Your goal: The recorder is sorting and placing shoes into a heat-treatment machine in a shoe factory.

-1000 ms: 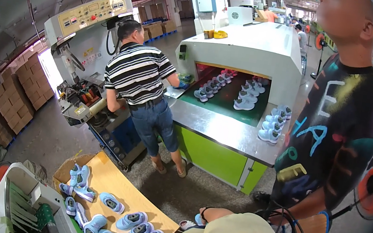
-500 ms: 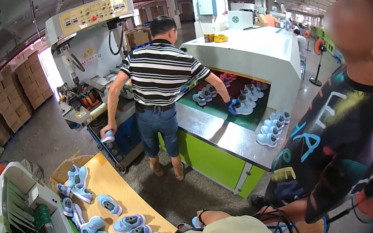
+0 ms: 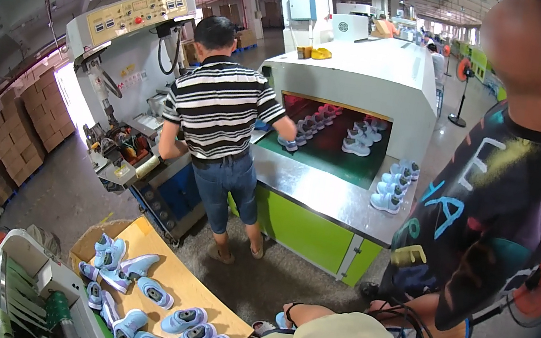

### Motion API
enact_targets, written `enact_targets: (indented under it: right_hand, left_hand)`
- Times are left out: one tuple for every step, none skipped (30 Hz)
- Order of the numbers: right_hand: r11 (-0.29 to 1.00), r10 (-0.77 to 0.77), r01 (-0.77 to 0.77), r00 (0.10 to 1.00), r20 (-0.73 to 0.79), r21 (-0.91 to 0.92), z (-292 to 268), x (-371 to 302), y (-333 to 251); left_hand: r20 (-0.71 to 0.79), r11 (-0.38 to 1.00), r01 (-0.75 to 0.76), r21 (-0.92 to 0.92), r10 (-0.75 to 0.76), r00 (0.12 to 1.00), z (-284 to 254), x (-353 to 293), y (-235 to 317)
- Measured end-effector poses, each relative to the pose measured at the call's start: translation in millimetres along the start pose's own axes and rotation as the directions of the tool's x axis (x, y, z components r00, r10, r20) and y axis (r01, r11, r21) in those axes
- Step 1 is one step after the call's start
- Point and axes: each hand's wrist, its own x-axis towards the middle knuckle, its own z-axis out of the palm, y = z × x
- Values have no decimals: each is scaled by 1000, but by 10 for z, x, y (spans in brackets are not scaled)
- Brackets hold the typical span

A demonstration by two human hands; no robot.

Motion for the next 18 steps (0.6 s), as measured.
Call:
enact_targets:
  right_hand:
    - [997,6,-4,1000,-21,79,6,-10,39]
    - [997,9,-7,1000,-25,78,9,-7,35]
    - [997,10,-8,1000,-28,75,9,-8,44]
    - [997,11,-9,999,-32,72,12,1,43]
    - [998,12,-9,999,-38,70,19,8,47]
    - [998,12,-9,999,-43,67,25,15,52]
    - [998,13,-10,999,-46,63,47,20,50]
    - [998,13,-10,999,-49,59,43,35,58]
    - [998,13,-10,999,-51,54,35,55,56]
    - [999,12,-10,999,-51,52,41,73,60]
    - [999,11,-9,999,-50,50,53,92,56]
    - [999,10,-8,999,-49,47,53,113,64]
    - [999,9,-7,999,-47,45,59,133,59]
    - [999,8,-6,999,-46,43,61,152,66]
    - [999,8,-6,999,-44,41,77,168,64]
    - [999,9,-7,999,-45,37,60,185,79]
    - [999,11,-9,999,-45,33,60,202,72]
    - [999,13,-11,999,-45,30,64,216,69]
  left_hand:
    - [-8,1000,0,-2,0,1000,-12,1,31]
    - [-16,1000,-1,-3,1,1000,-26,4,63]
    - [-26,1000,-1,-5,1,1000,-42,9,98]
    - [-37,1000,-2,-6,2,999,-73,27,130]
    - [-49,1000,-3,-7,3,999,-106,46,162]
    - [-61,1000,-4,-8,3,998,-139,64,194]
    - [-72,1000,-3,-9,2,997,-169,63,226]
    - [-81,1000,-2,-10,1,997,-199,61,256]
    - [-91,1000,0,-11,-1,996,-227,57,284]
    - [-99,1000,1,-9,-2,995,-253,41,299]
    - [-106,1000,3,-6,-3,994,-278,22,311]
    - [-113,1000,5,-4,-5,994,-301,0,320]
    - [-120,1000,7,-1,-7,993,-328,-16,328]
    - [-127,1000,9,1,-8,992,-353,-35,333]
    - [-133,1000,11,4,-10,991,-378,-57,336]
    - [-140,1000,12,3,-11,990,-395,-64,362]
    - [-147,1000,12,2,-12,989,-411,-73,386]
    - [-154,1000,13,2,-12,988,-427,-85,405]
